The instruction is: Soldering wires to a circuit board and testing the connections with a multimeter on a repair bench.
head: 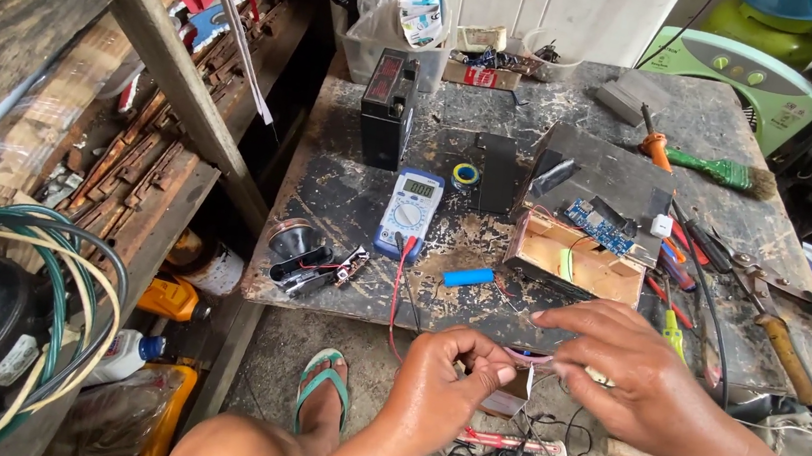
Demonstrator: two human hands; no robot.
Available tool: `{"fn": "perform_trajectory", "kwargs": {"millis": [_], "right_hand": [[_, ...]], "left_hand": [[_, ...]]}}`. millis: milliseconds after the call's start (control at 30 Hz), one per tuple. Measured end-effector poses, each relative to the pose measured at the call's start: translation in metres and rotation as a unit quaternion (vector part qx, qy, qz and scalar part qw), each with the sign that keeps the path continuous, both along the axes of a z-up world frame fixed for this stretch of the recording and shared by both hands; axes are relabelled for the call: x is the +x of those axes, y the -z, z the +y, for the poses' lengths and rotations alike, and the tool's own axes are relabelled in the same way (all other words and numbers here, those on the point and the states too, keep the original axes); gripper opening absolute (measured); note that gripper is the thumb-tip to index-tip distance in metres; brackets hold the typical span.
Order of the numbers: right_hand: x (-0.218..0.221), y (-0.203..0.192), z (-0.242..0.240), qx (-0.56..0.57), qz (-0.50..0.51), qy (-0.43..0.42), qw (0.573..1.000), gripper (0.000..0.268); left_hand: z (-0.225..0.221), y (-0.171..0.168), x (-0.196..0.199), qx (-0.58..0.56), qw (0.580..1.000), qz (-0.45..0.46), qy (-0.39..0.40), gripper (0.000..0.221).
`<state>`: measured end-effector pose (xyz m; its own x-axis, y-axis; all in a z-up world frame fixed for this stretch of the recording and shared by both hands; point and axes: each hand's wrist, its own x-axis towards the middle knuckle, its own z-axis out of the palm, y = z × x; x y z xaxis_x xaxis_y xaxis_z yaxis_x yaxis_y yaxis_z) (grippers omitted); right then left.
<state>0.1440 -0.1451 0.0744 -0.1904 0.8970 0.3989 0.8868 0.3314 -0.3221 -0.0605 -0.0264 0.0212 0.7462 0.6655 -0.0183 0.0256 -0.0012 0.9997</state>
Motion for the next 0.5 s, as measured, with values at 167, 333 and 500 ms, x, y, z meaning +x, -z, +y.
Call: {"fn": "perform_trajectory", "kwargs": {"millis": [167,333,500], "right_hand": [[0.017,0.001,-0.019,0.004,0.029,0.108,0.994,0.012],[-0.008,0.012,-0.022,0.000,0.094,0.127,0.987,0.014],[-0.027,0.017,-0.020,-0.069,0.182,0.106,0.975,0.021]], "left_hand": [[0.003,0.010,-0.009,-0.015,1.000,0.015,0.014,0.009],[-0.003,0.003,-0.011,0.004,1.000,0.020,-0.011,0.003],[-0.010,0.003,-0.018,0.062,0.998,-0.023,-0.017,0.002]]}}
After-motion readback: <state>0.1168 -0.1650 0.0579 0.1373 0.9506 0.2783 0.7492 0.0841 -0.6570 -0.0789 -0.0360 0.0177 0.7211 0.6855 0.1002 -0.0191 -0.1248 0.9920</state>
